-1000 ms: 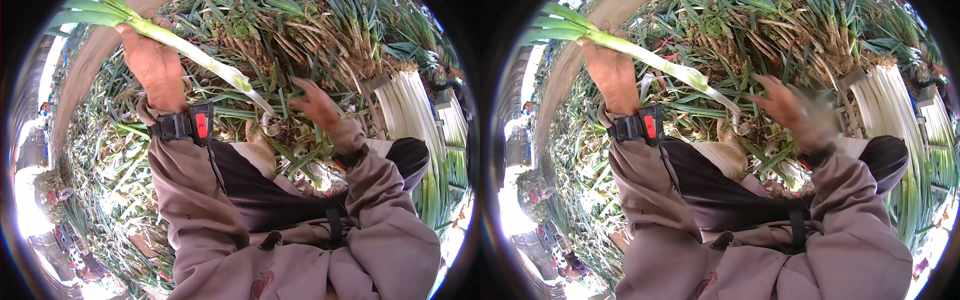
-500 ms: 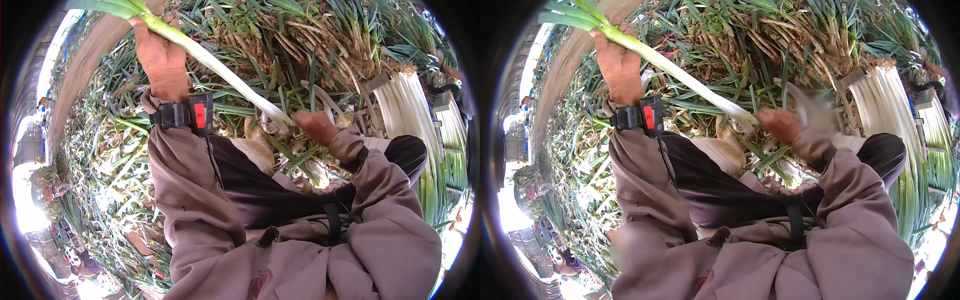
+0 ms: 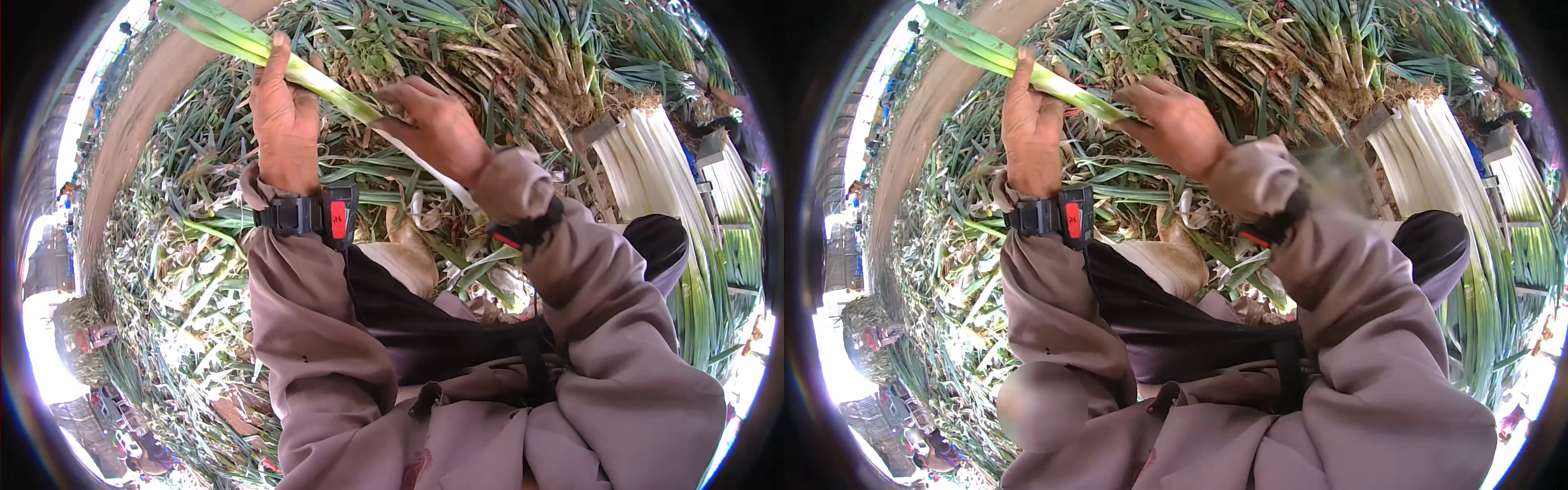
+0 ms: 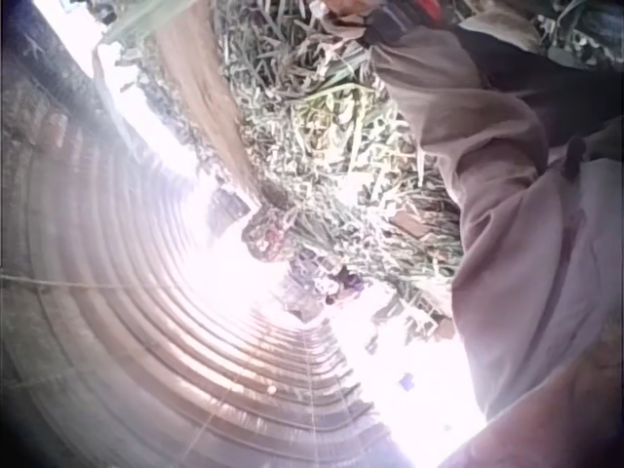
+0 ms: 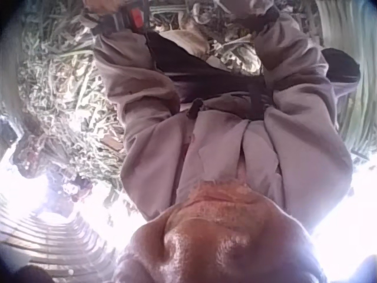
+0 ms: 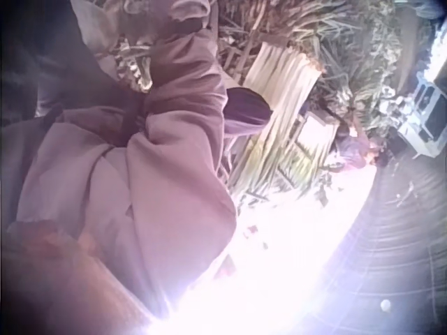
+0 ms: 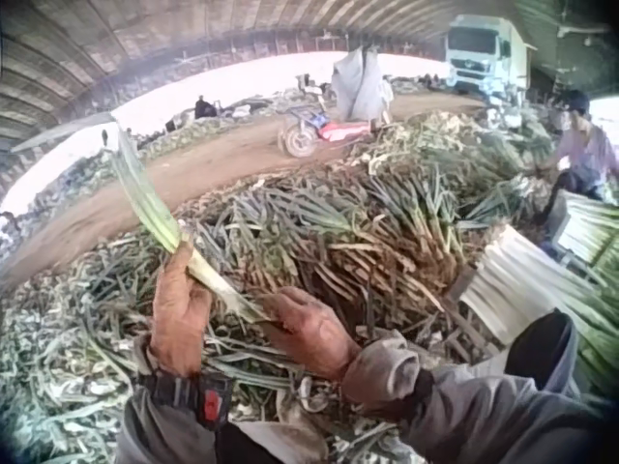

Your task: Peeling and cleaning harvested leeks by hand in an agricultural processing area.

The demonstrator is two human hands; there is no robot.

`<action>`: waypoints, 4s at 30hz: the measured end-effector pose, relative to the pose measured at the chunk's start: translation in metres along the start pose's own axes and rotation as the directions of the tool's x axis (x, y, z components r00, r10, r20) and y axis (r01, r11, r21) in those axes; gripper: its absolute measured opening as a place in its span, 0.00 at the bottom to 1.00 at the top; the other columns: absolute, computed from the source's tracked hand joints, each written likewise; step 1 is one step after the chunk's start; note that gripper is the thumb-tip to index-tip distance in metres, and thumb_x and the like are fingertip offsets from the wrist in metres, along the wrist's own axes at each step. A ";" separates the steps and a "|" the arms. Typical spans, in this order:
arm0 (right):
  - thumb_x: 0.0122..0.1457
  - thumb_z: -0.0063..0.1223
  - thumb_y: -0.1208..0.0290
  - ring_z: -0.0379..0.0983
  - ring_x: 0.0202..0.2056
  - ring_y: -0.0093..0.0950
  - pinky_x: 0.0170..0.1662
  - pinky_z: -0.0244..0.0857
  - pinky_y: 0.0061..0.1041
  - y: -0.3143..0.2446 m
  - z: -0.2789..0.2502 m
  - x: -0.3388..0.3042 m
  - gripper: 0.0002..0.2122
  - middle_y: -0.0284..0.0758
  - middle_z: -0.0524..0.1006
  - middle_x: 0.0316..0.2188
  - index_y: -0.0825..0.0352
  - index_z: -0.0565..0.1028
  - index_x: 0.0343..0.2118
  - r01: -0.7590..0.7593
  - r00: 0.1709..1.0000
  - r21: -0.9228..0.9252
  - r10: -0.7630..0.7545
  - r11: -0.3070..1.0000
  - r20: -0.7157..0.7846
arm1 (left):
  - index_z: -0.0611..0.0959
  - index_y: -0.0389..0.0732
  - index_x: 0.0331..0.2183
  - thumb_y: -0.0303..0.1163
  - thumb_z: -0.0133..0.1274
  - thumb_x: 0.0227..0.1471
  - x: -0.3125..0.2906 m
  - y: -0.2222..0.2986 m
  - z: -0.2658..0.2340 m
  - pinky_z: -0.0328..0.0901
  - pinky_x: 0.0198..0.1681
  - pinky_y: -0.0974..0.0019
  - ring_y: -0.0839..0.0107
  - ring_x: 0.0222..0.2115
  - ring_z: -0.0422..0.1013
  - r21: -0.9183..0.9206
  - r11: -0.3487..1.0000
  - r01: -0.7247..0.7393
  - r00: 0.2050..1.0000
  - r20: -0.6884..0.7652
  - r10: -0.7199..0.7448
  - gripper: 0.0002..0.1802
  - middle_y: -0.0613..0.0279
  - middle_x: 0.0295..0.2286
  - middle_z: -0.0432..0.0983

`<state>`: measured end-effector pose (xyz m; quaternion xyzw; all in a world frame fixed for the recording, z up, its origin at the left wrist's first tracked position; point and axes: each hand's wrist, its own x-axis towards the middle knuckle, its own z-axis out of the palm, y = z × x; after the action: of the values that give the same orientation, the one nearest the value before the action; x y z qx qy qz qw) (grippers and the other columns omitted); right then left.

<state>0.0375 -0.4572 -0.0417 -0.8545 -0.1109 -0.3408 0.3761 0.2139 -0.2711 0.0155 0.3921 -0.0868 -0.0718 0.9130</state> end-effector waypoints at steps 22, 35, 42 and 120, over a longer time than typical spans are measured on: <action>0.71 0.73 0.78 0.85 0.50 0.24 0.51 0.82 0.29 0.000 -0.048 -0.010 0.07 0.36 0.86 0.52 0.67 0.83 0.46 -0.234 0.926 0.432 0.065 0.871 0.371 | 0.83 0.43 0.52 0.33 0.69 0.73 0.000 -0.025 0.011 0.79 0.45 0.52 0.64 0.38 0.77 0.066 0.978 -0.196 0.978 0.090 0.190 0.13 0.58 0.41 0.82; 0.60 0.74 0.59 0.89 0.41 0.47 0.49 0.82 0.49 0.154 -0.053 -0.394 0.15 0.47 0.89 0.38 0.64 0.91 0.42 -0.168 -0.012 -0.468 0.473 0.867 0.881 | 0.82 0.44 0.50 0.39 0.72 0.70 0.042 0.035 -0.025 0.77 0.32 0.61 0.67 0.30 0.79 0.106 0.902 -0.420 0.905 -0.027 0.424 0.17 0.56 0.36 0.85; 0.79 0.56 0.48 0.86 0.42 0.56 0.48 0.79 0.53 0.037 -0.029 -0.166 0.23 0.52 0.85 0.34 0.67 0.88 0.42 -0.205 0.408 -0.235 0.301 0.950 0.862 | 0.70 0.32 0.65 0.24 0.56 0.75 0.032 0.087 -0.112 0.74 0.56 0.61 0.65 0.47 0.75 0.520 0.608 -0.600 0.798 0.331 0.504 0.23 0.56 0.48 0.75; 0.67 0.67 0.61 0.84 0.48 0.53 0.51 0.79 0.51 0.158 -0.853 -0.428 0.18 0.49 0.83 0.45 0.63 0.83 0.56 -0.307 0.543 -0.949 0.831 0.066 -0.118 | 0.87 0.29 0.60 0.35 0.60 0.80 -0.208 -0.611 0.517 0.76 0.59 0.64 0.69 0.52 0.83 0.619 0.740 -0.263 0.441 0.759 -0.478 0.20 0.52 0.54 0.89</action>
<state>-0.6353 -1.1505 -0.0026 -0.9215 0.3715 0.0656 -0.0920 -0.1388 -1.0105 -0.1005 0.5937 -0.5434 -0.2941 0.5155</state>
